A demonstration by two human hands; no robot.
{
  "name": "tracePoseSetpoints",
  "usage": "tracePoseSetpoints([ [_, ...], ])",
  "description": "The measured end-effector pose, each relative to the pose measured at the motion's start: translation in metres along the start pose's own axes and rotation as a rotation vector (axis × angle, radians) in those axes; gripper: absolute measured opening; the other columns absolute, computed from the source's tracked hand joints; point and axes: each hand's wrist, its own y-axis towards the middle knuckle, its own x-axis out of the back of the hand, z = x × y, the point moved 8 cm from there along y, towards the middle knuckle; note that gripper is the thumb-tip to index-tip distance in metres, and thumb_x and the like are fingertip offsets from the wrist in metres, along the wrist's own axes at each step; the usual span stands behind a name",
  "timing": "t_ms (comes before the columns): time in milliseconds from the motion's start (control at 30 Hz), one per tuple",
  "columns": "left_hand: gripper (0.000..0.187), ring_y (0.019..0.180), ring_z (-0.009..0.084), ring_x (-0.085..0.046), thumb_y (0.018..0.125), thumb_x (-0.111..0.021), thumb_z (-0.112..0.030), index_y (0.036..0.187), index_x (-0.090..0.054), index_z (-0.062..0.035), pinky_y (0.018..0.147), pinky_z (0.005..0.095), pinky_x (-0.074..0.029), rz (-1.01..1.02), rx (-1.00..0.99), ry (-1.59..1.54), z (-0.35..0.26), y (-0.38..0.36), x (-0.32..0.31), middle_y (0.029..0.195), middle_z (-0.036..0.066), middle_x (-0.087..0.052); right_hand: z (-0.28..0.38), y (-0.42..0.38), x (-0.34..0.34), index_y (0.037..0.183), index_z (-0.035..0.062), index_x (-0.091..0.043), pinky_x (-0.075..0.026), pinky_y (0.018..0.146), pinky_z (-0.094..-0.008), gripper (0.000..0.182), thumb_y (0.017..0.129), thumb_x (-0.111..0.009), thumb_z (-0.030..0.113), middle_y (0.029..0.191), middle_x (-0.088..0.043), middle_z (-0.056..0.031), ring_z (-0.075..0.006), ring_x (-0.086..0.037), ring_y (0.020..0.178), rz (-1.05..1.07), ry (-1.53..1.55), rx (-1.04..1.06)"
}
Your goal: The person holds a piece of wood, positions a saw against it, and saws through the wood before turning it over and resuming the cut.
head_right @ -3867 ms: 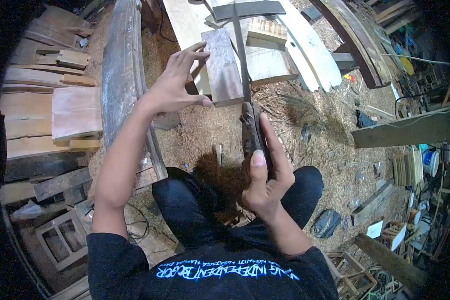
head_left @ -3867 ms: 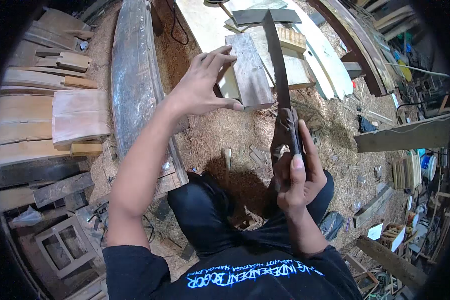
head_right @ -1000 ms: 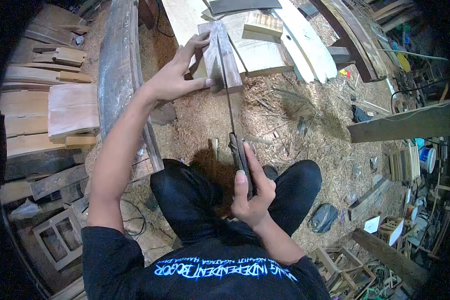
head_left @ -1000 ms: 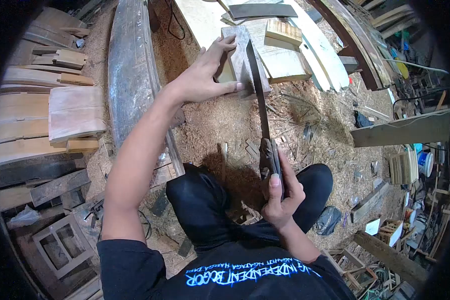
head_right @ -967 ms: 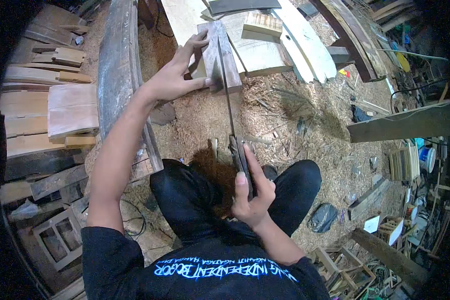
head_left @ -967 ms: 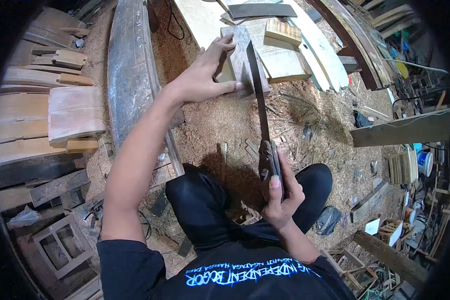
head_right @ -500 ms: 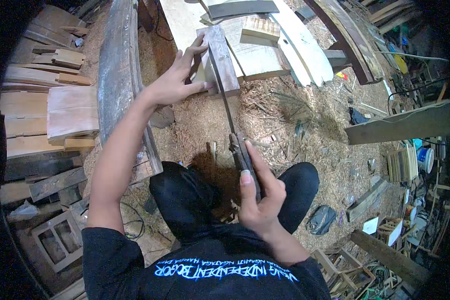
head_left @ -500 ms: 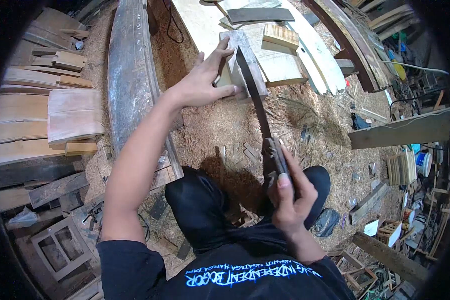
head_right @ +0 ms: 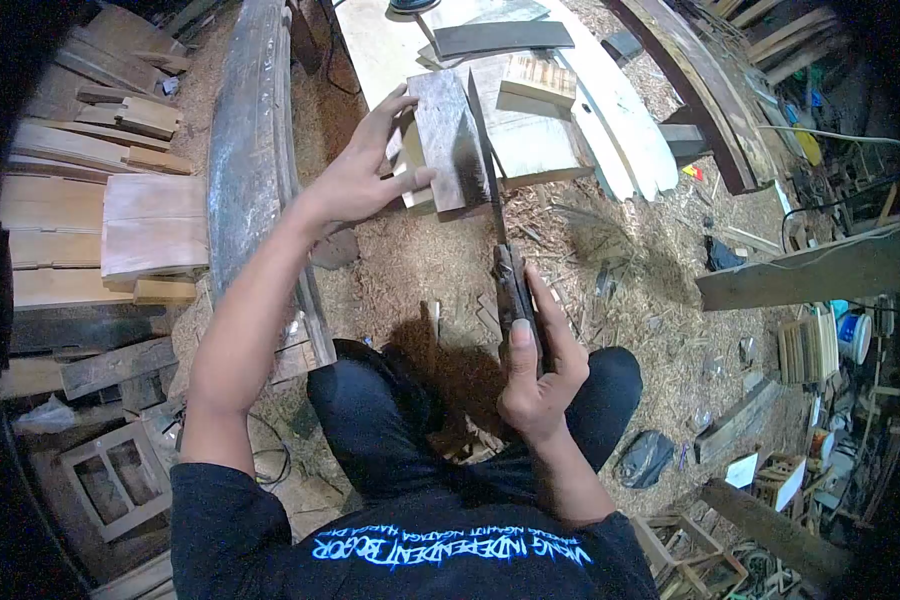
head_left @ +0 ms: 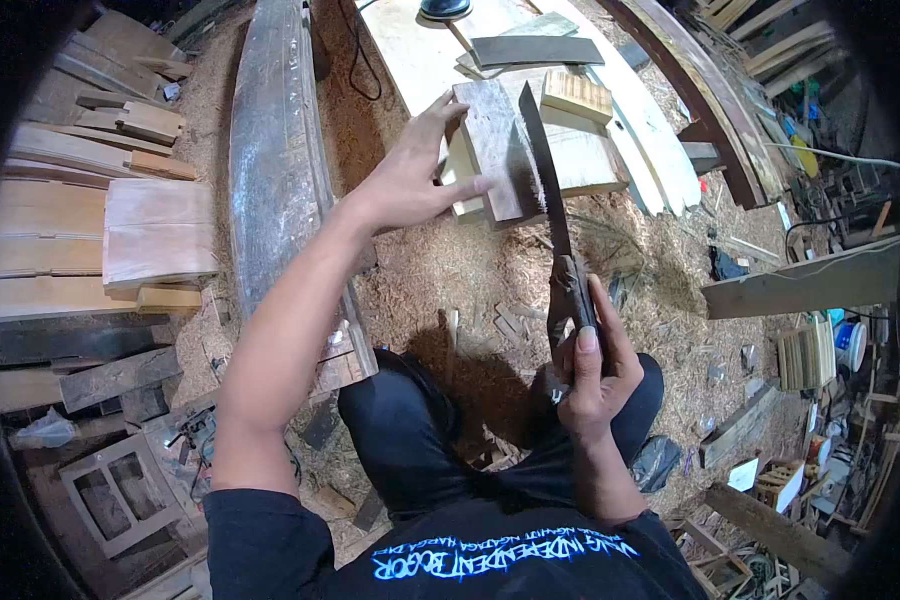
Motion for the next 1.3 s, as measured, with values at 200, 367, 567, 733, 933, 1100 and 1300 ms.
tracePoseSetpoints([
  [200, 0.072, 0.146, 0.0403, -0.037, 0.104, -0.055, -0.045, 0.156, -0.031, -0.0025, 0.122, 0.0493, -0.028, -0.048, 0.093, -0.059, 0.019, 0.004, 0.003, 0.152, 0.027, -0.043, 0.019, 0.061, 0.01, 0.146, -0.0025, -0.053, -0.051, 0.063, -0.028, 0.047, 0.101, -0.058, 0.008, 0.092, -0.073, -0.0132, -0.0115, -0.061, 0.065, -0.019, -0.279, 0.187],
  [367, 0.065, 0.145, 0.0412, -0.036, 0.105, -0.053, -0.043, 0.153, -0.037, -0.0021, 0.122, 0.0483, -0.027, -0.183, 0.143, 0.006, 0.037, 0.003, 0.01, 0.152, 0.027, -0.043, 0.02, 0.173, -0.003, 0.136, -0.0019, -0.06, -0.055, 0.075, -0.0436, 0.042, 0.097, -0.064, 0.013, 0.094, -0.071, -0.0205, -0.0329, -0.068, 0.079, -0.001, -0.783, 0.659],
  [567, 0.063, 0.148, 0.0404, -0.033, 0.105, -0.052, -0.044, 0.151, -0.04, -0.0027, 0.123, 0.0481, -0.025, -0.222, 0.286, -0.019, 0.043, 0.001, 0.024, 0.152, 0.026, -0.043, -0.004, 0.205, -0.011, 0.129, 0.0037, -0.067, -0.051, 0.087, -0.0439, 0.038, 0.094, -0.068, 0.02, 0.096, -0.068, -0.0126, -0.0325, -0.063, 0.097, 0.095, -1.058, 0.715],
  [733, 0.065, 0.148, 0.039, -0.033, 0.104, -0.053, -0.048, 0.151, -0.042, -0.0036, 0.123, 0.048, -0.026, -0.236, 0.26, -0.037, 0.043, 0.002, 0.023, 0.153, 0.025, -0.044, 0.012, 0.169, -0.017, 0.125, 0.0072, -0.071, -0.043, 0.097, -0.046, 0.035, 0.094, -0.07, 0.025, 0.113, -0.066, -0.0115, -0.0278, -0.059, 0.11, -0.05, -1.096, 0.7],
  [933, 0.062, 0.146, 0.0377, -0.036, 0.104, -0.053, -0.049, 0.147, -0.047, -0.0047, 0.123, 0.0472, -0.027, -0.232, 0.261, -0.022, 0.046, 0.001, 0.023, 0.151, 0.022, -0.047, 0.025, 0.112, -0.063, 0.144, 0.0027, -0.054, -0.048, 0.094, -0.0454, 0.075, 0.086, -0.08, 0.042, 0.119, -0.058, -0.021, -0.0317, -0.056, 0.111, 0.075, -0.827, 0.49],
  [1100, 0.056, 0.144, 0.0361, -0.04, 0.104, -0.054, -0.047, 0.141, -0.054, -0.0046, 0.121, 0.0455, -0.031, -0.281, 0.249, -0.002, 0.048, 0.0, 0.026, 0.148, 0.02, -0.051, -0.01, 0.117, -0.077, 0.145, -0.0019, -0.05, -0.05, 0.097, -0.0464, 0.08, 0.083, -0.082, 0.036, 0.119, -0.057, -0.0213, -0.0367, -0.058, 0.111, 0.173, -0.68, 0.331],
  [1300, 0.053, 0.131, 0.0335, -0.055, 0.107, -0.053, -0.04, 0.145, -0.053, -0.0032, 0.114, 0.0417, -0.039, -0.365, 0.252, -0.089, 0.052, 0.002, 0.031, 0.138, 0.021, -0.061, 0.012, 0.146, -0.058, 0.146, 0.0065, -0.053, -0.048, 0.11, -0.0432, 0.07, 0.081, -0.08, 0.01, 0.14, -0.058, -0.0156, -0.0357, -0.054, 0.127, 0.288, -0.646, 0.538],
])
